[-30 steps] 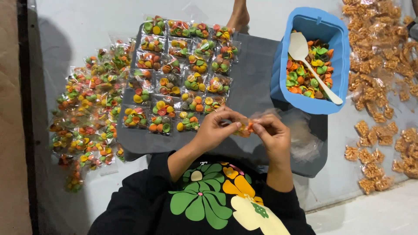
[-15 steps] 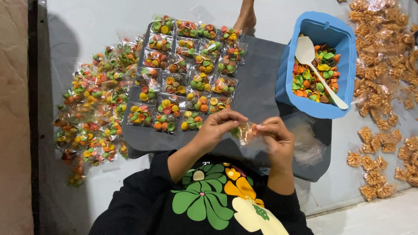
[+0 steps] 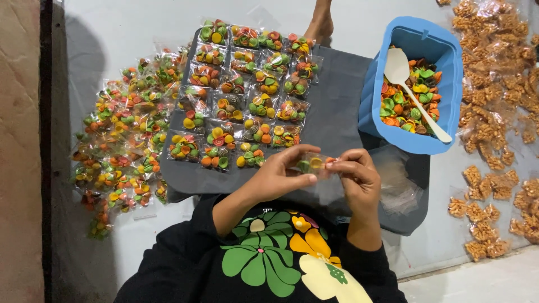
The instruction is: Manually filling small plastic bags with colorful snacks using a spoon and organizing them on a tray.
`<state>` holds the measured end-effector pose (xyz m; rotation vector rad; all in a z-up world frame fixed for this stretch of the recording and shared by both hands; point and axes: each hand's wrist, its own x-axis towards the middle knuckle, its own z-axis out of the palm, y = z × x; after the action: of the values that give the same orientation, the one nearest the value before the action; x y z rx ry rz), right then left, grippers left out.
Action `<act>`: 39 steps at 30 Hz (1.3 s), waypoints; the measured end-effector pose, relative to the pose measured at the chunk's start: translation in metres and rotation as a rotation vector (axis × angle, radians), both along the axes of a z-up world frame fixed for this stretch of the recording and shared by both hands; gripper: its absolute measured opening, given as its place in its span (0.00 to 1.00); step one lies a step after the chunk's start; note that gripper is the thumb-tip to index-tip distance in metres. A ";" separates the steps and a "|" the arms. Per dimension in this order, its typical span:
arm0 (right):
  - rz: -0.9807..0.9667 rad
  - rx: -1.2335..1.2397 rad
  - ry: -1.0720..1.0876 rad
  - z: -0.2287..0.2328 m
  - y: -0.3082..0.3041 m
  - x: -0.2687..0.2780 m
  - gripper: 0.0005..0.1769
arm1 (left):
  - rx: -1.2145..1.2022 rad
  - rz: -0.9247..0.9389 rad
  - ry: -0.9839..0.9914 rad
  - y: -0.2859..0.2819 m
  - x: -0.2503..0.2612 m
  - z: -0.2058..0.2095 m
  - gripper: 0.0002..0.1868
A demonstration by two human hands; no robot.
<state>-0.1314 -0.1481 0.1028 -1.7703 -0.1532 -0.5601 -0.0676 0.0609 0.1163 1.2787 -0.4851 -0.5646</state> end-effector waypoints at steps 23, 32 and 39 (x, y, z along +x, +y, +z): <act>-0.149 0.243 -0.036 -0.017 0.044 0.001 0.32 | 0.014 0.317 -0.875 -0.021 -0.032 0.001 0.32; -0.024 0.746 0.163 -0.024 0.020 0.003 0.17 | -0.018 0.444 -0.639 0.004 -0.006 0.008 0.27; 0.017 0.451 0.249 -0.023 0.026 0.000 0.25 | 0.000 0.294 -0.127 -0.002 -0.006 -0.020 0.35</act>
<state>-0.1314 -0.1223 0.0799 -1.3804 0.1244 -0.3245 -0.0740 0.0586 0.0959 1.3620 -0.3922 -0.2378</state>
